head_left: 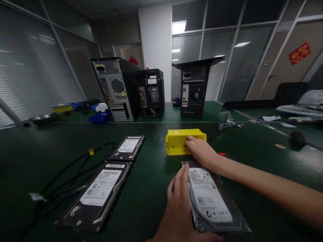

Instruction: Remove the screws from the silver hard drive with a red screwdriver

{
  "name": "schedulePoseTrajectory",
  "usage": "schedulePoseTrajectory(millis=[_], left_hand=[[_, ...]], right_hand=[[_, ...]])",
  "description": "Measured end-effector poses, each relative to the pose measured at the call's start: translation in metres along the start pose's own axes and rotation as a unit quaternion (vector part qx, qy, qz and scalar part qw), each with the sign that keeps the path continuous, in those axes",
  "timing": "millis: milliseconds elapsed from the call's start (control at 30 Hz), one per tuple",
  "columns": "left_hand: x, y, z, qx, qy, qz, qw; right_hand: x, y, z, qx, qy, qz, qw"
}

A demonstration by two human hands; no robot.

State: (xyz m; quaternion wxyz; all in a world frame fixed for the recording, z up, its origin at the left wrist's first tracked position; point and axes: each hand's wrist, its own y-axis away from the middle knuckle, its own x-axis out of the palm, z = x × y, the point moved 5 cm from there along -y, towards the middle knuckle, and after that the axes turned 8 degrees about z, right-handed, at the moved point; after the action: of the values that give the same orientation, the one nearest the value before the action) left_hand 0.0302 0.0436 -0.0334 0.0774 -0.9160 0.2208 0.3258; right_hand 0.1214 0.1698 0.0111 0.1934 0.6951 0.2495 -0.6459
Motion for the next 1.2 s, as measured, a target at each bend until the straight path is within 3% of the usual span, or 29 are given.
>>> schedulePoseTrajectory(millis=[133,233,333,667,967,1200], left_hand=[[-0.013,0.0,0.009,-0.046,0.099,-0.056,0.992],[-0.018,-0.002,0.015,-0.065,0.14,-0.082,0.985],[-0.018,-0.003,0.018,-0.074,0.145,-0.093,0.982],[-0.018,-0.002,0.017,-0.09,0.137,-0.086,0.983],[-0.018,-0.003,0.015,-0.084,0.123,-0.091,0.985],[-0.02,-0.002,0.012,-0.095,0.123,-0.079,0.985]], right_hand=[[-0.014,0.026,0.007,-0.035,-0.117,-0.019,0.992],[-0.01,0.047,0.015,-0.068,-0.339,0.011,0.938],[-0.002,0.059,0.023,-0.077,-0.404,0.035,0.911],[-0.003,0.069,0.032,-0.139,-0.318,0.05,0.936],[-0.002,0.075,0.042,-0.193,-0.122,0.074,0.971],[-0.003,0.076,0.044,-0.205,-0.132,0.043,0.969]])
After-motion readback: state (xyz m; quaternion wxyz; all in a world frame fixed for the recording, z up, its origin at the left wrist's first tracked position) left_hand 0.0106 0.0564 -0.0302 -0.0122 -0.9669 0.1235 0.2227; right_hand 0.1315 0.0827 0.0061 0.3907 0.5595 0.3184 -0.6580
